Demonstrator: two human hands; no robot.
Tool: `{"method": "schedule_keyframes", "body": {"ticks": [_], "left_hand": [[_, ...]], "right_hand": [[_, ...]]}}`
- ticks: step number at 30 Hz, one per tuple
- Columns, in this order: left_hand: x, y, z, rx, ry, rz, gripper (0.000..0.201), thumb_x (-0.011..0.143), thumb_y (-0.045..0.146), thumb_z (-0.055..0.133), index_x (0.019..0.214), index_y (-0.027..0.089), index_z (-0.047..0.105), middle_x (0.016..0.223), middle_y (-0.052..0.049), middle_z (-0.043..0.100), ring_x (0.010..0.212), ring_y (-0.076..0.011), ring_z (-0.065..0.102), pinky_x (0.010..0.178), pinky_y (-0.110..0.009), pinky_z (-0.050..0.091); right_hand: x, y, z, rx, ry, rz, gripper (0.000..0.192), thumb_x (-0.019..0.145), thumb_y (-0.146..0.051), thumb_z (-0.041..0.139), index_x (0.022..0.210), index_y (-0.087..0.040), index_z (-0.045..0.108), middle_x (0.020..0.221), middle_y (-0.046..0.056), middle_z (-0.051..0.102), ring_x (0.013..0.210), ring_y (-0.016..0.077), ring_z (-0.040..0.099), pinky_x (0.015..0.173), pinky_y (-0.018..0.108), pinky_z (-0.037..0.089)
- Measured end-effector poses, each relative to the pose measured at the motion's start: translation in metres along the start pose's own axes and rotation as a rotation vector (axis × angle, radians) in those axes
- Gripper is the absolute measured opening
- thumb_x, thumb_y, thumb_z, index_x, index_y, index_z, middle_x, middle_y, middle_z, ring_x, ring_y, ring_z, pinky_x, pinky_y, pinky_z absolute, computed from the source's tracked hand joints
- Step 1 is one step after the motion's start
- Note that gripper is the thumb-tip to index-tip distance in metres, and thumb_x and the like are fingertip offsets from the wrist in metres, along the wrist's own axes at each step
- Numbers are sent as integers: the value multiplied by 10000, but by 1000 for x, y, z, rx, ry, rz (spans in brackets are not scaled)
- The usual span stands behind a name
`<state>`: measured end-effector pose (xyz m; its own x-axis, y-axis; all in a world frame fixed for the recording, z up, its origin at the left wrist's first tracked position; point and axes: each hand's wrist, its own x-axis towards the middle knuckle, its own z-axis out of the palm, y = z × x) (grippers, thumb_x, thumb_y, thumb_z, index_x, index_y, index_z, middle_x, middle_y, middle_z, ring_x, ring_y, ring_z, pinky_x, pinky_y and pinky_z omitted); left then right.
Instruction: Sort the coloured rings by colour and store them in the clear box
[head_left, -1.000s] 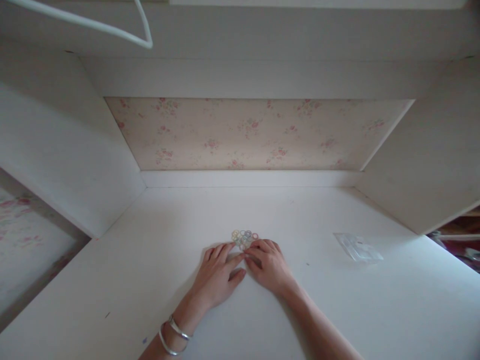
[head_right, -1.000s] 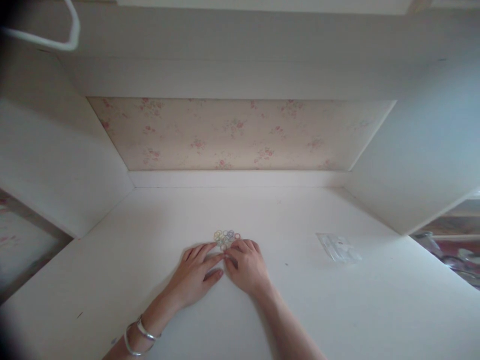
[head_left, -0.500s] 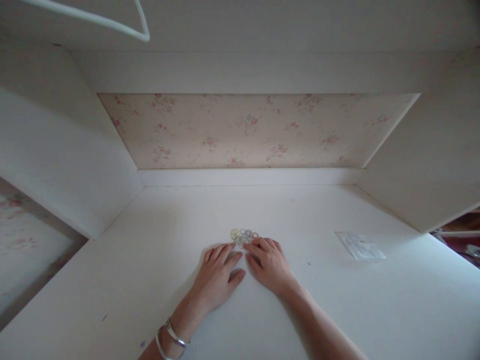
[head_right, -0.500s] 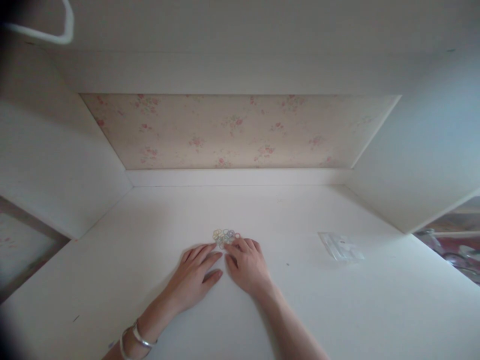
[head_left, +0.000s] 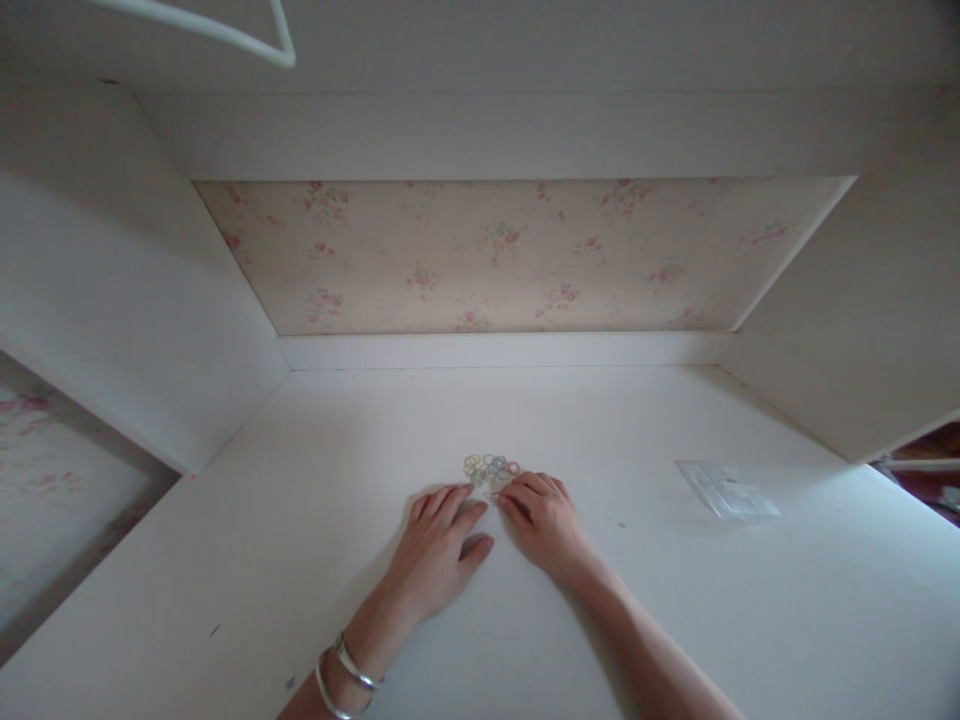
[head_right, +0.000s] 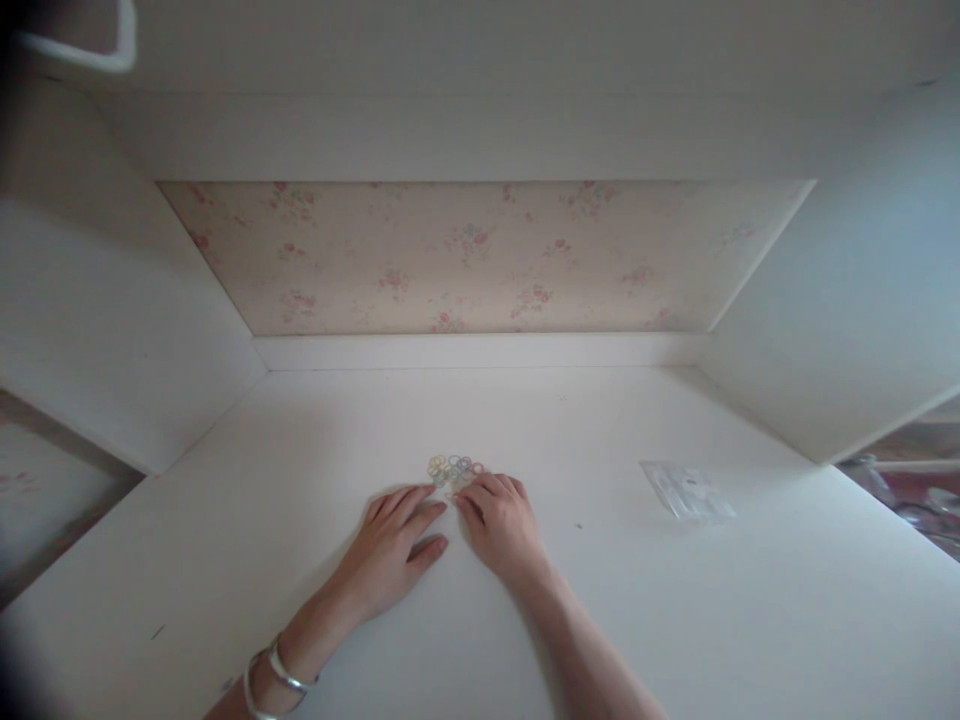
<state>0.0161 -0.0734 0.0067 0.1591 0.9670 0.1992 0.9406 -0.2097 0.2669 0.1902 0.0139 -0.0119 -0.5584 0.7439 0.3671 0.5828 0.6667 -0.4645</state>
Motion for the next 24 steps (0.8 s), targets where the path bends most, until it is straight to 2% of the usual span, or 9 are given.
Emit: {"method": "schedule_keyframes", "body": {"ticks": [5, 9, 12, 16, 19, 24], "left_hand": [[1, 0, 1, -38, 33, -11, 301, 859, 349, 526, 1147, 274, 573, 1267, -39, 520, 1184, -246, 430, 1004, -450, 332], [2, 1, 0, -114, 83, -43, 220, 878, 271, 493, 1060, 247, 614, 1126, -37, 593, 1086, -214, 502, 971, -407, 370], [4, 2, -2, -211, 110, -78, 194, 890, 252, 467, 973, 224, 639, 997, -36, 631, 978, -194, 549, 929, -378, 404], [7, 3, -5, -390, 152, -140, 212, 897, 301, 459, 930, 209, 648, 939, -52, 640, 922, -189, 566, 862, -333, 446], [7, 4, -5, -487, 127, -153, 220, 898, 323, 463, 910, 210, 651, 896, -43, 642, 866, -172, 570, 799, -291, 458], [6, 6, -5, -528, 87, -156, 227, 894, 343, 469, 884, 204, 648, 848, -36, 635, 814, -162, 561, 742, -263, 443]], "right_hand": [[2, 4, 3, 75, 62, 50, 185, 882, -279, 486, 896, -246, 668, 961, 24, 654, 945, 167, 575, 845, 297, 400], [2, 4, 3, 102, 75, 70, 212, 887, -299, 470, 895, -241, 674, 950, 29, 657, 942, 169, 580, 839, 295, 410], [2, 3, 1, 127, 79, 75, 229, 891, -310, 460, 894, -235, 677, 956, 38, 658, 955, 177, 580, 840, 297, 417], [-1, -2, -3, 174, 86, 67, 254, 895, -334, 454, 863, -228, 682, 916, 50, 663, 904, 175, 588, 815, 293, 428], [-4, -8, -6, 188, 65, 20, 236, 888, -323, 473, 827, -225, 680, 863, 41, 662, 836, 158, 591, 790, 279, 416], [-7, -16, -5, 233, 5, -35, 222, 889, -289, 474, 798, -211, 661, 779, 20, 641, 743, 128, 571, 744, 259, 401]]}}
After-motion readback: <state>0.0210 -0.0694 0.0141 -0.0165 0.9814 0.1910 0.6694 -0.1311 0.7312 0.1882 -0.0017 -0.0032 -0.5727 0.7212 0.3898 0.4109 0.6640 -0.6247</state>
